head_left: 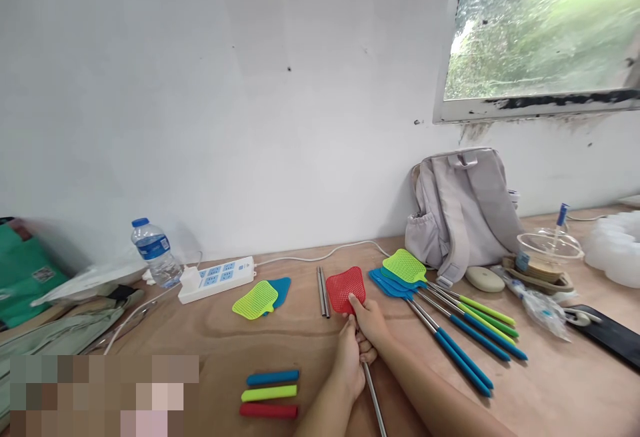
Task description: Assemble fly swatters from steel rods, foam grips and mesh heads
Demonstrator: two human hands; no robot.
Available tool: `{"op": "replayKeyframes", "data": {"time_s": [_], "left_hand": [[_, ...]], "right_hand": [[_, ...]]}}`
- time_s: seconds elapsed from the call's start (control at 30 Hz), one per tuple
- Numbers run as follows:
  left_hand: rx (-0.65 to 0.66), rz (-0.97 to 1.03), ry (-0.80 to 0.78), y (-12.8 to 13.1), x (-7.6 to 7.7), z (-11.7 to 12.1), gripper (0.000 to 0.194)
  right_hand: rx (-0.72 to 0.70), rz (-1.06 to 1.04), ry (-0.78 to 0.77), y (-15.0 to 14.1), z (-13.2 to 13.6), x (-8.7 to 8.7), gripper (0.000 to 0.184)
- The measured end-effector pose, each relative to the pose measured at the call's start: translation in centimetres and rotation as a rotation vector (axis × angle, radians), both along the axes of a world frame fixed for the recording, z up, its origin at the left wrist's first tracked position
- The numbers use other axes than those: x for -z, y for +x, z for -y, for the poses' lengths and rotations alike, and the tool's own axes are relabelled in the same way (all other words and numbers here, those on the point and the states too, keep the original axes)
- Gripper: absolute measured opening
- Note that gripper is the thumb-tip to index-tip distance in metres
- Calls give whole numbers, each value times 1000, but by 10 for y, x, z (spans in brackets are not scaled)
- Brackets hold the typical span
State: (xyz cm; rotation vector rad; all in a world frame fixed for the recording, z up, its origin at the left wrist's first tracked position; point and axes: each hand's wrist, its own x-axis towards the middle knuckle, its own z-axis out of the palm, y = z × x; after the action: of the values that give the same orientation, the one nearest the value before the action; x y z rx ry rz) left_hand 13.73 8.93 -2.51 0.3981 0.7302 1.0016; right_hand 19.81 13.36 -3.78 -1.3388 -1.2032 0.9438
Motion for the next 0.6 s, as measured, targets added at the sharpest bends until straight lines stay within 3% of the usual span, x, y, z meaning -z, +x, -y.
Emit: {"op": "replayKeyframes", "data": {"time_s": [0.23,0.6], "left_hand": [[-108,-1,14,3,0,1,44],[-112,16,23,5,-1,1,44]], "right_hand": [[7,10,-14,1,0,-2,47],[45,31,-40,4,-2,-9,42]]}}
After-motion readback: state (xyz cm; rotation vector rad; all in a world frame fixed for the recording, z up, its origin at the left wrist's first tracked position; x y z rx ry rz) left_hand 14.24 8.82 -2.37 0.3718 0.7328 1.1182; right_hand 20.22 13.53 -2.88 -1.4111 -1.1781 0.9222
